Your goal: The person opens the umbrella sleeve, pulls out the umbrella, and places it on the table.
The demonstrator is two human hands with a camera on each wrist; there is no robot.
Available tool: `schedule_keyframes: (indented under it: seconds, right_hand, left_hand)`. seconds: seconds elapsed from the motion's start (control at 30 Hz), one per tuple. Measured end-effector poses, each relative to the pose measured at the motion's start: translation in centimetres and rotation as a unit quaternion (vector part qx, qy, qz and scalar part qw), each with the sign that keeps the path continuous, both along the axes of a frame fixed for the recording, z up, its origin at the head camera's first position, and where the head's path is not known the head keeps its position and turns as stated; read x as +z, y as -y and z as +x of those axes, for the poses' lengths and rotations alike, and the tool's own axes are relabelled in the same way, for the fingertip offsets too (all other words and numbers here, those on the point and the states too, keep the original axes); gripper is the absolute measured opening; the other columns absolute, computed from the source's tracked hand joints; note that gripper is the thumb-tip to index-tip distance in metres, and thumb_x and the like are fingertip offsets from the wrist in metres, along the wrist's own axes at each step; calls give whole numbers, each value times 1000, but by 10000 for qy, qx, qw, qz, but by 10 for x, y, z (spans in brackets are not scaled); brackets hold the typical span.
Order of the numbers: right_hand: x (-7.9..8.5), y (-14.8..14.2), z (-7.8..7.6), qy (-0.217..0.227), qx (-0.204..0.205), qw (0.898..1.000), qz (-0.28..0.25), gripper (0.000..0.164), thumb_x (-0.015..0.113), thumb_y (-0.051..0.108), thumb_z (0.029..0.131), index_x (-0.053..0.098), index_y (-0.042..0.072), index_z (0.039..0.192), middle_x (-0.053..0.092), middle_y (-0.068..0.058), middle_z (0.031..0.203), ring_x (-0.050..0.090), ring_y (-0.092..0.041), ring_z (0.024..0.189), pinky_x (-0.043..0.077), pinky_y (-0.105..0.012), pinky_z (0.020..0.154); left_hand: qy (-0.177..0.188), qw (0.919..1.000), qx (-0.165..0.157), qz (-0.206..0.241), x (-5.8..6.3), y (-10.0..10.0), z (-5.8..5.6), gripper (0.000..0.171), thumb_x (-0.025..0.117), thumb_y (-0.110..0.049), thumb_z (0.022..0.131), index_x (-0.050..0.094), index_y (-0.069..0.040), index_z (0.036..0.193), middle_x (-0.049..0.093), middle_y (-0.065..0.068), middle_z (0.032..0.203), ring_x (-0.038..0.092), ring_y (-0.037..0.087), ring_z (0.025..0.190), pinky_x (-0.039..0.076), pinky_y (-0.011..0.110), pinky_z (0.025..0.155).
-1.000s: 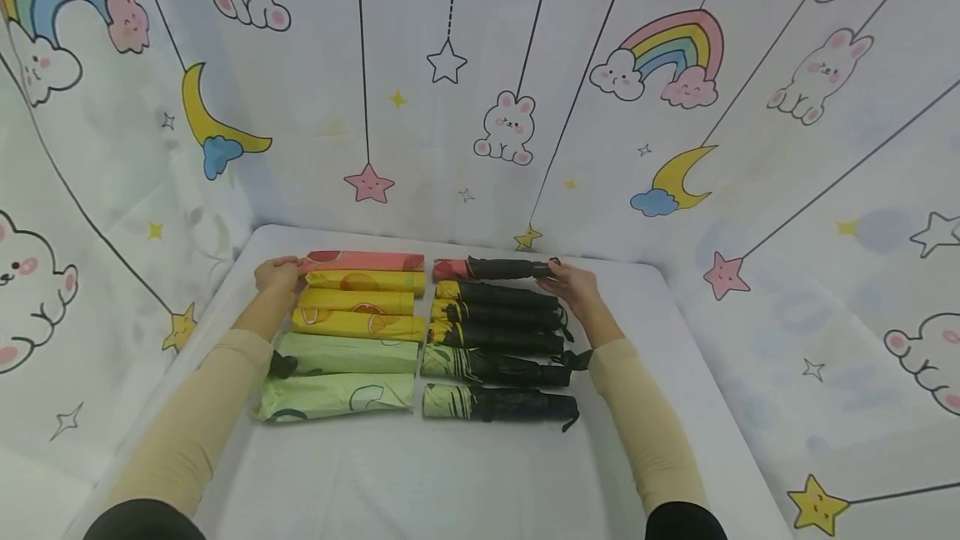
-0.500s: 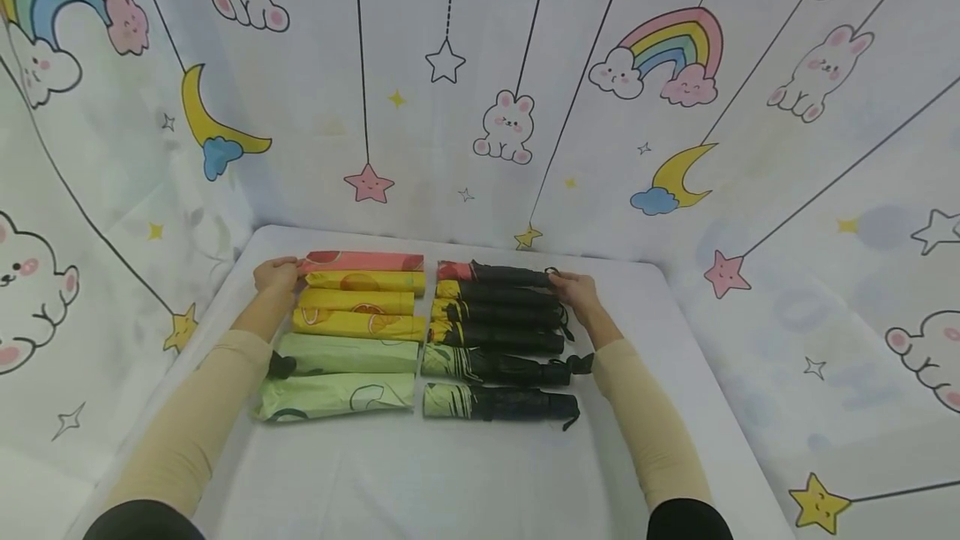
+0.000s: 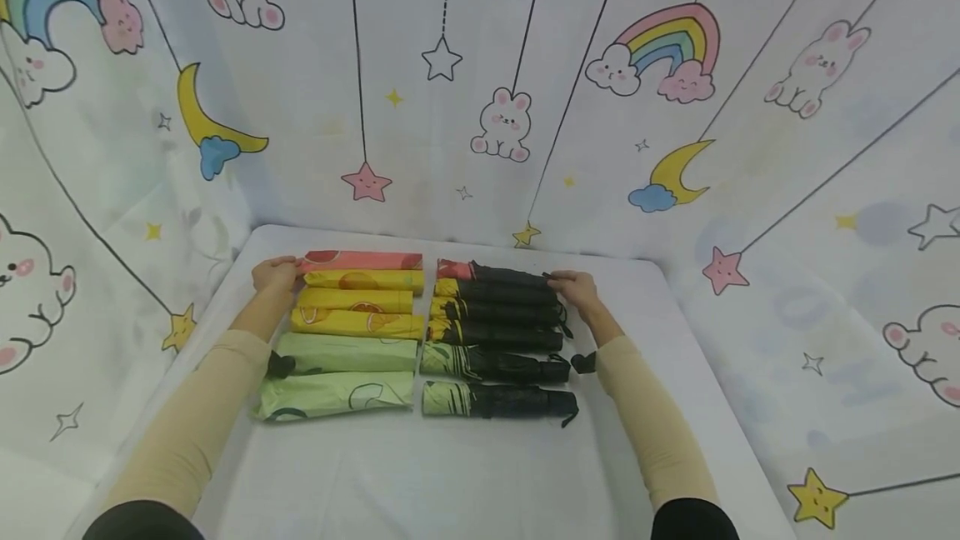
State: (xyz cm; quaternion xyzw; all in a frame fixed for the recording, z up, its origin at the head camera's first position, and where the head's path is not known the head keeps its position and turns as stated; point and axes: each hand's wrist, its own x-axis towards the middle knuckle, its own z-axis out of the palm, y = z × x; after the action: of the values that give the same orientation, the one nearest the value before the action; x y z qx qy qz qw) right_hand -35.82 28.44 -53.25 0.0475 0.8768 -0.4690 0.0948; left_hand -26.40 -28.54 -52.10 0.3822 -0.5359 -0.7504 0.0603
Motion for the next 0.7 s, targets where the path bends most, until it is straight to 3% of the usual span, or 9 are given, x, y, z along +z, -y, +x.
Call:
schedule_keyframes:
  seconds: [0.1, 0.2, 0.3, 0.4, 0.53, 0.7]
  right_hand:
    - [5, -1, 1, -28, 85, 9999, 143, 47, 64, 28, 105, 60, 1, 143, 61, -22, 142, 50, -39, 139, 39, -54, 120]
    - [12, 0, 3, -232, 122, 9985, 475, 50, 64, 31, 104, 60, -2, 142, 58, -23, 145, 46, -41, 142, 38, -58, 120]
    - [22, 4, 8, -575, 155, 9942, 899, 54, 65, 36, 103, 60, -3, 141, 57, -24, 146, 48, -43, 141, 41, -60, 117]
    - [32, 11, 16, -942, 256, 9883, 1173, 57, 65, 38, 103, 59, -3, 141, 60, -24, 144, 54, -43, 135, 47, -58, 112]
    - [43, 22, 27, -1318, 629, 9770, 1554, 59, 62, 41, 104, 57, -3, 143, 58, -24, 146, 53, -43, 137, 46, -57, 114]
    - [52, 35, 36, -1545, 973, 9642, 1921, 60, 56, 44, 107, 55, -2, 146, 54, -26, 149, 46, -45, 142, 39, -60, 119]
  left_hand:
    - [44, 10000, -48, -42, 2, 2, 0, 23, 55, 2, 103, 64, -7, 122, 68, -5, 92, 69, 6, 81, 61, 18, 82]
    - [121, 9993, -265, -253, 4, 6, 0, 34, 58, -1, 104, 62, -6, 137, 67, -6, 95, 67, 6, 88, 58, 20, 94]
    - [257, 9952, -647, -689, 6, 7, 0, 44, 57, -10, 106, 53, -7, 150, 64, -4, 107, 62, 5, 95, 49, 23, 109]
    - [282, 9889, -970, -1086, 9, 7, 0, 51, 54, -12, 105, 46, -5, 155, 59, 3, 126, 61, 9, 105, 47, 29, 113]
    - [205, 9713, -1366, -1939, 15, 6, 3, 54, 55, -11, 101, 44, -1, 153, 50, 16, 147, 54, 27, 127, 48, 39, 112]
    - [3, 9333, -1767, -3126, 24, 6, 11, 52, 53, -15, 100, 48, 3, 148, 46, 25, 153, 43, 42, 138, 44, 50, 112]
